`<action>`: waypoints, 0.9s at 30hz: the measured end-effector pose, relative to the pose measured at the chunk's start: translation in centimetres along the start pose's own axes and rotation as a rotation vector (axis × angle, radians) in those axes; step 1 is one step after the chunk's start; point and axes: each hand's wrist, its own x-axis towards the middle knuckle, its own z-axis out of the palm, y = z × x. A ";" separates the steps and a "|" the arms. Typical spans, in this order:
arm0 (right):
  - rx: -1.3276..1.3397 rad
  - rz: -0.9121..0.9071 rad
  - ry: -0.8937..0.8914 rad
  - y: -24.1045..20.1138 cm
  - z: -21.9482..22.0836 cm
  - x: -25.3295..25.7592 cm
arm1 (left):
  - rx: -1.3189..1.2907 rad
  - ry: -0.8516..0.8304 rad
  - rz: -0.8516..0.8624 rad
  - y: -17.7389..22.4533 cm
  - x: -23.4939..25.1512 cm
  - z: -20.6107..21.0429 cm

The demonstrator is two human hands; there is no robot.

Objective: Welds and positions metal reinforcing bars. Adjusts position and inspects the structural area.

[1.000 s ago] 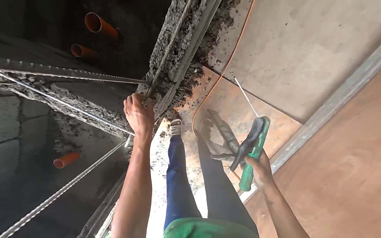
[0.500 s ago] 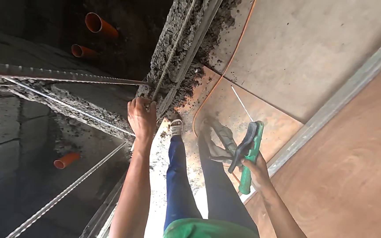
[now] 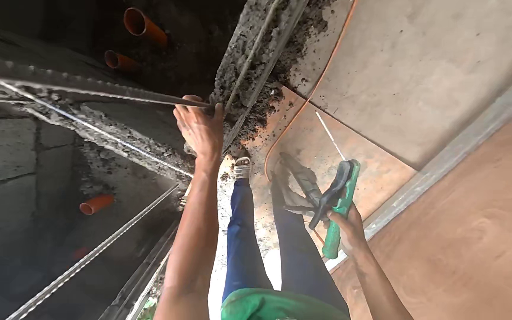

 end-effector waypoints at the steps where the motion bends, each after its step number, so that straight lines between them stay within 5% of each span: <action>1: -0.007 0.001 -0.004 0.0 0.1 0.0 | 0.002 0.014 0.001 -0.2 -0.1 0.1; 10: 0.008 -0.016 0.024 -0.3 -1.0 0.5 | 0.006 0.042 0.067 -1.2 -0.2 0.5; 19: 0.025 -0.026 0.019 -0.4 -2.1 1.3 | 0.004 0.036 -0.025 -4.5 -0.2 -4.4; 27: 0.015 -0.019 0.018 -0.4 -2.3 1.0 | -0.120 -0.105 0.157 -5.0 0.7 -4.3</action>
